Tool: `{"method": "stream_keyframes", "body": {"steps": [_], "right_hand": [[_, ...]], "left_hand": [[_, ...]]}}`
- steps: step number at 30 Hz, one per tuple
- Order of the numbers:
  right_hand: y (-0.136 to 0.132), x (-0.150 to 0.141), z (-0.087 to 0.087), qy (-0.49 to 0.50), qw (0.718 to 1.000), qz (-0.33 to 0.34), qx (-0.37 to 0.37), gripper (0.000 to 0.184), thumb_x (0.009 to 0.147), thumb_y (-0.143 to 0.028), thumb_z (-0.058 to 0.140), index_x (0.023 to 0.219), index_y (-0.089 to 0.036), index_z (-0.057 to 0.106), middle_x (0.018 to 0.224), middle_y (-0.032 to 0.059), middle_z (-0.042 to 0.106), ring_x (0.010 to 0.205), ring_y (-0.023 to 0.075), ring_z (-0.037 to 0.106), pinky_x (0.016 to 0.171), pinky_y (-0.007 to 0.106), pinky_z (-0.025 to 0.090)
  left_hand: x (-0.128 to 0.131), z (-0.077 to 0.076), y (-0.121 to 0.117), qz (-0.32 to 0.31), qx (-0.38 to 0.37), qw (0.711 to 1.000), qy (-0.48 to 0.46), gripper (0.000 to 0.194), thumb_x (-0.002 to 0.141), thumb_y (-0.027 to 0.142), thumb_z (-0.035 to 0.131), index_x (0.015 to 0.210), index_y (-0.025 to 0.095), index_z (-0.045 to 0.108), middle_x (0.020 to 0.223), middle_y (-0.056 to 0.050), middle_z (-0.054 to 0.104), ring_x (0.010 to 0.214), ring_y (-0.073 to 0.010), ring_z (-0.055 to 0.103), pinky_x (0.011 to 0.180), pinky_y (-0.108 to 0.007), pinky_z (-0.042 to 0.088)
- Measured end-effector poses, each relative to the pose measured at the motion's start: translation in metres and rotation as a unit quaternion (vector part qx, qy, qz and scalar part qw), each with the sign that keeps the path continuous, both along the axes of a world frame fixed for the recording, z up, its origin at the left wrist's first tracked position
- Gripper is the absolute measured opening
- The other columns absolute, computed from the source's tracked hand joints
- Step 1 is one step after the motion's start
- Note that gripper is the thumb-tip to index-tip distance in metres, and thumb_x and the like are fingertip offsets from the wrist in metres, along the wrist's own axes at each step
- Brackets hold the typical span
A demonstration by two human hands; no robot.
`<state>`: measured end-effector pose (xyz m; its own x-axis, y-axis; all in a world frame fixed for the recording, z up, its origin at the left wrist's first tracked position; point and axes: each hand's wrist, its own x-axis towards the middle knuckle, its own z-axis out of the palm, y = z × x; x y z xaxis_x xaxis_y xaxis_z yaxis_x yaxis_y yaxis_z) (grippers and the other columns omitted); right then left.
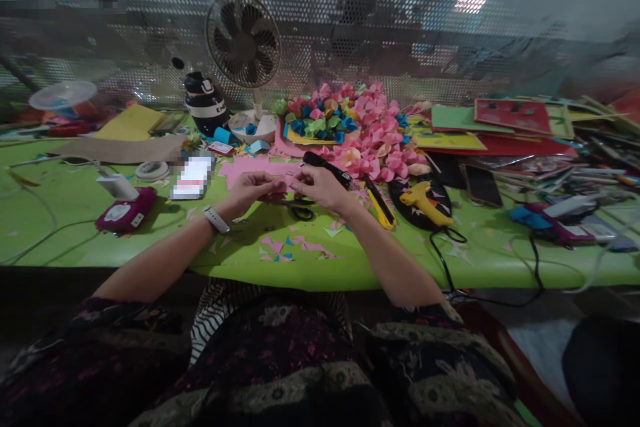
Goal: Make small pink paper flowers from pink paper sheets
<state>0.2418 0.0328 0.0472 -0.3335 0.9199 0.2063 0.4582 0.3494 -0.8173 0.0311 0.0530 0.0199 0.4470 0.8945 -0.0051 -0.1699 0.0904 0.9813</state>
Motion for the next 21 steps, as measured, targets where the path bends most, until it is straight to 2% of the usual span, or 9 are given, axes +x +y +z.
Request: {"method": "stream_keyframes", "body": {"steps": [6, 13, 21], "right_hand": [[0.0008, -0.0022, -0.0008, 0.050, 0.998, -0.007, -0.044, 0.041, 0.072, -0.054, 0.073, 0.086, -0.016, 0.064, 0.077, 0.0034, 0.065, 0.069, 0.0151, 0.059, 0.065, 0.029, 0.045], [-0.0027, -0.0033, 0.0043, 0.009, 0.999, -0.029, -0.032, 0.036, 0.078, -0.051, 0.067, 0.075, -0.016, 0.064, 0.064, -0.0006, 0.056, 0.060, 0.0116, 0.048, 0.059, 0.028, 0.036], [-0.0024, -0.0039, 0.0023, 0.029, 0.998, -0.040, -0.050, 0.038, 0.072, -0.052, 0.073, 0.076, -0.016, 0.065, 0.068, 0.0022, 0.063, 0.062, 0.0136, 0.055, 0.060, 0.028, 0.040]], "left_hand": [[0.0003, 0.0018, -0.0003, 0.007, -0.013, 1.000, 0.006, 0.047, 0.056, 0.045, 0.093, 0.081, 0.010, 0.072, 0.076, -0.008, 0.076, 0.074, -0.0210, 0.075, 0.078, -0.038, 0.062], [-0.0006, -0.0002, 0.0003, 0.000, -0.007, 1.000, 0.009, 0.044, 0.060, 0.044, 0.091, 0.084, 0.011, 0.074, 0.079, -0.007, 0.076, 0.073, -0.0197, 0.074, 0.077, -0.036, 0.063], [-0.0023, -0.0018, 0.0007, -0.022, 0.010, 1.000, 0.008, 0.044, 0.064, 0.045, 0.089, 0.089, 0.011, 0.075, 0.081, -0.008, 0.076, 0.075, -0.0199, 0.075, 0.079, -0.036, 0.062]]}}
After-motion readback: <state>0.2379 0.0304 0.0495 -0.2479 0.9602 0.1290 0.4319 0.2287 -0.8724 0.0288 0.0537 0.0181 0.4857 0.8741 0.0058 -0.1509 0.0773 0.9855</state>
